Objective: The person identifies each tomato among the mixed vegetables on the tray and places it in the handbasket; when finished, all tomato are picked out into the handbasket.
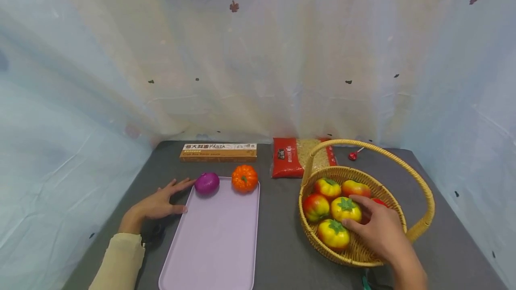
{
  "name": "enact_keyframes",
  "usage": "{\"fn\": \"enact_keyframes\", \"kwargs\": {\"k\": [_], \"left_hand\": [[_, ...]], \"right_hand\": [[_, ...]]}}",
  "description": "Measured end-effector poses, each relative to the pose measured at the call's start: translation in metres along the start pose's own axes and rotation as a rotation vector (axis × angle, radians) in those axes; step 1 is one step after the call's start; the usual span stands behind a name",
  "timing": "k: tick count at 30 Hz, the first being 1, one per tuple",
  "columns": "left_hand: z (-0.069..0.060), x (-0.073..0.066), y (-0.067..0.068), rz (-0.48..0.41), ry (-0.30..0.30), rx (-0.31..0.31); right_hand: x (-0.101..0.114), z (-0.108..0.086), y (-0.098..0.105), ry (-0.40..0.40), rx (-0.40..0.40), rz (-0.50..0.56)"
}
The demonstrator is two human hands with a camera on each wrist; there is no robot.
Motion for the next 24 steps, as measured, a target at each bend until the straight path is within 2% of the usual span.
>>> {"fn": "enact_keyframes", "kwargs": {"k": [7, 16, 20, 24], "left_hand": [[0.002, -0.002, -0.001, -0.002, 0.002, -0.001], [0.003, -0.002, 0.0, 0.0, -0.009, 0.002], [-0.002, -0.005, 0.004, 0.025, -0.005, -0.005], [-0.015, -0.018, 0.023, 0.046, -0.015, -0.062]], "right_hand": [[0.009, -0.003, 0.003, -0.003, -0.026, -0.146], [0.01, -0.006, 0.007, -0.014, -0.037, -0.149], [0.022, -0.007, 0.014, 0.025, -0.065, -0.154], [0.047, -0.008, 0.033, 0.131, -0.194, -0.165]]}}
Point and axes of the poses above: each hand's wrist, its own z-axis towards the middle knuckle, its own y-axis out of the back of the hand, x = y × z, the point moved 7 cm from there along z, towards the middle knuckle, and after that the axes turned 10 degrees about x, right-handed, at the moved point
